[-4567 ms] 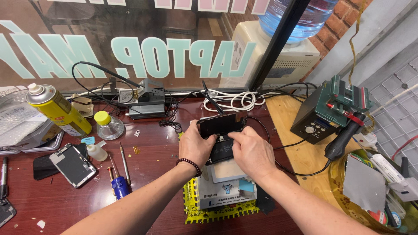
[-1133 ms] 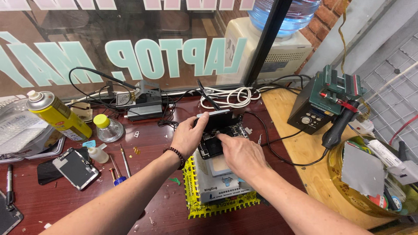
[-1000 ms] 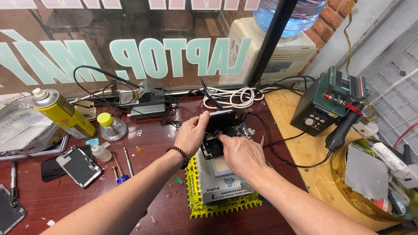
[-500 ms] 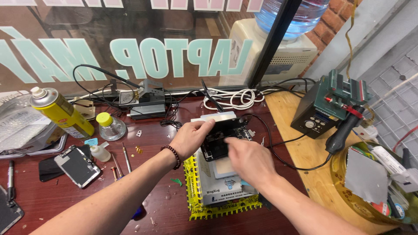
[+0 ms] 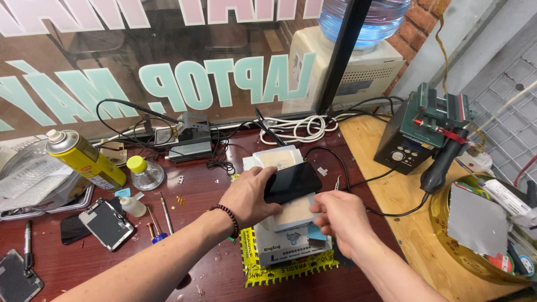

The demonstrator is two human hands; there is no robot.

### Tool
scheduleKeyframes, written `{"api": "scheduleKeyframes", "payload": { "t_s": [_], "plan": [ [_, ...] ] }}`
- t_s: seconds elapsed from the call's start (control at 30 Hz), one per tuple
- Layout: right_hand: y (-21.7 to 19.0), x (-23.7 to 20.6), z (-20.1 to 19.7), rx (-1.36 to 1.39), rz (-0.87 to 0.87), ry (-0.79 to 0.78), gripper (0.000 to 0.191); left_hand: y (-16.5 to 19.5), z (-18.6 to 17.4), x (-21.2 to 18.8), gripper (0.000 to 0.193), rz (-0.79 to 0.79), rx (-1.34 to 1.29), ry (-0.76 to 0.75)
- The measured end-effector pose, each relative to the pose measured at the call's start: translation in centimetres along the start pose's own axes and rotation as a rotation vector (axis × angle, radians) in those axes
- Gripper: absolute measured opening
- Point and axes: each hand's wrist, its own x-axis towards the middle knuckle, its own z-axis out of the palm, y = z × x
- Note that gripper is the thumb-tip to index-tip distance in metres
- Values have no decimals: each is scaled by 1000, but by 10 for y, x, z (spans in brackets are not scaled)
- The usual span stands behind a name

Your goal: The person repairs a smartphone at a workbench. They open the phone, work on its internal components by hand, wipe the screen with a cloth, power the phone on to test it, and press the screen assembly back into place.

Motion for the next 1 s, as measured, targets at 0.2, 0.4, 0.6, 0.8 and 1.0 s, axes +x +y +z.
{"api": "scheduleKeyframes", "payload": {
  "t_s": [0.2,0.4,0.6,0.8,1.0],
  "plan": [
    [-9,-5,11,126,116,-213,32,14,-14,11,85,-66,48,-44],
    [-16,-5,24,412,-5,-397,30,31,-10,-1,87,-257,-109,85],
    [-46,-19,35,347,-262,-397,29,37,-10,-13,99,-194,-268,327],
    [-82,-31,20,126,-439,-615,36,25,-47,-9,74,-535,-1719,-207],
    [-97,-42,10,-36,-456,-581,40,33,-49,-21,69,-342,-2142,-530]
  ]
}}
